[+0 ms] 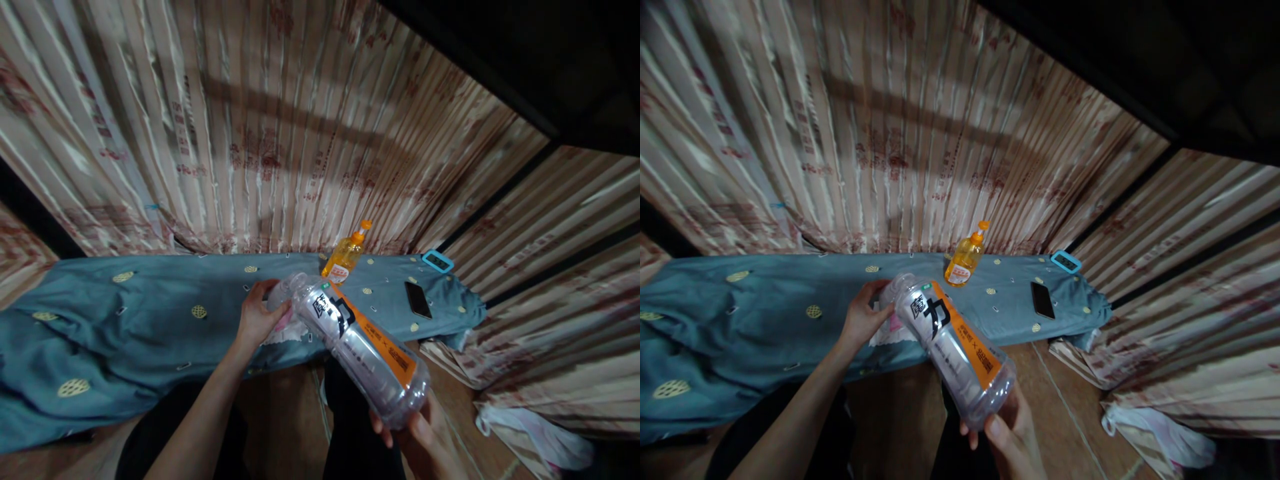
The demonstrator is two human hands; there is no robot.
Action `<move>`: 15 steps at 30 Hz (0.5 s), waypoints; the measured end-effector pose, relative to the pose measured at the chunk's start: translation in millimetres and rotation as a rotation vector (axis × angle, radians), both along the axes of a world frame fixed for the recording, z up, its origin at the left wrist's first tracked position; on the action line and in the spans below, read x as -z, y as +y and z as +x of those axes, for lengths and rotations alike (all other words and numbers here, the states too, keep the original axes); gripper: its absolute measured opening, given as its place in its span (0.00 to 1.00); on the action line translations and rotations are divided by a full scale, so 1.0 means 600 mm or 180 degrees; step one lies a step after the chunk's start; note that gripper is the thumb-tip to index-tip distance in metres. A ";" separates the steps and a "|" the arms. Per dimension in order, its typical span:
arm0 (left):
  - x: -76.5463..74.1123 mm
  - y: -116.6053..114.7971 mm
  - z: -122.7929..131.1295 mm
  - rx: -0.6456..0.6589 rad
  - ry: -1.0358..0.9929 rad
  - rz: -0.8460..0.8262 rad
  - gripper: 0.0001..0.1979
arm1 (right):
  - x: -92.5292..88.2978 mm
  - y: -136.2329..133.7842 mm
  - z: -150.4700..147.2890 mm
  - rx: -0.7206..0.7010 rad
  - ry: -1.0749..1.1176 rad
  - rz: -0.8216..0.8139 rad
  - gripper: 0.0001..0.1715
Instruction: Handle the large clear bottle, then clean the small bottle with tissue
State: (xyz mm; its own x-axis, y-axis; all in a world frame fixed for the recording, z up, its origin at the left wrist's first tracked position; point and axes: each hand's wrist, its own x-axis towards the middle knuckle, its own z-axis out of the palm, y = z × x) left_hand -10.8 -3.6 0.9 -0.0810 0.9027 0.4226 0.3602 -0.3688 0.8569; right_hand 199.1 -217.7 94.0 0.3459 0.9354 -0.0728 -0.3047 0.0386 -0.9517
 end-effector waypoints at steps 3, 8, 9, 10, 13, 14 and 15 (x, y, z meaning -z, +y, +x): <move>-0.002 -0.001 0.000 -0.0001 0.0024 -0.0007 0.21 | 0.000 0.000 0.000 -0.0015 0.0019 0.0008 0.33; -0.003 -0.001 0.001 -0.0028 0.0020 -0.0015 0.21 | 0.007 0.000 0.004 -0.0026 0.0066 -0.0078 0.34; -0.003 -0.001 0.001 -0.0024 0.0019 -0.0016 0.21 | 0.008 0.000 0.005 -0.0026 0.0067 -0.0091 0.34; -0.003 -0.001 0.001 -0.0018 0.0015 -0.0018 0.21 | 0.009 0.000 0.005 -0.0023 0.0061 -0.0100 0.33; -0.002 -0.001 0.001 -0.0008 0.0009 -0.0030 0.22 | 0.008 -0.001 0.004 0.0030 0.0024 -0.0097 0.34; -0.002 -0.001 0.002 -0.0012 0.0004 -0.0027 0.21 | 0.008 -0.001 0.003 0.0057 0.0012 -0.0104 0.34; -0.001 -0.001 0.002 -0.0019 -0.0004 -0.0016 0.21 | 0.007 -0.001 0.002 0.0087 0.0000 -0.0115 0.34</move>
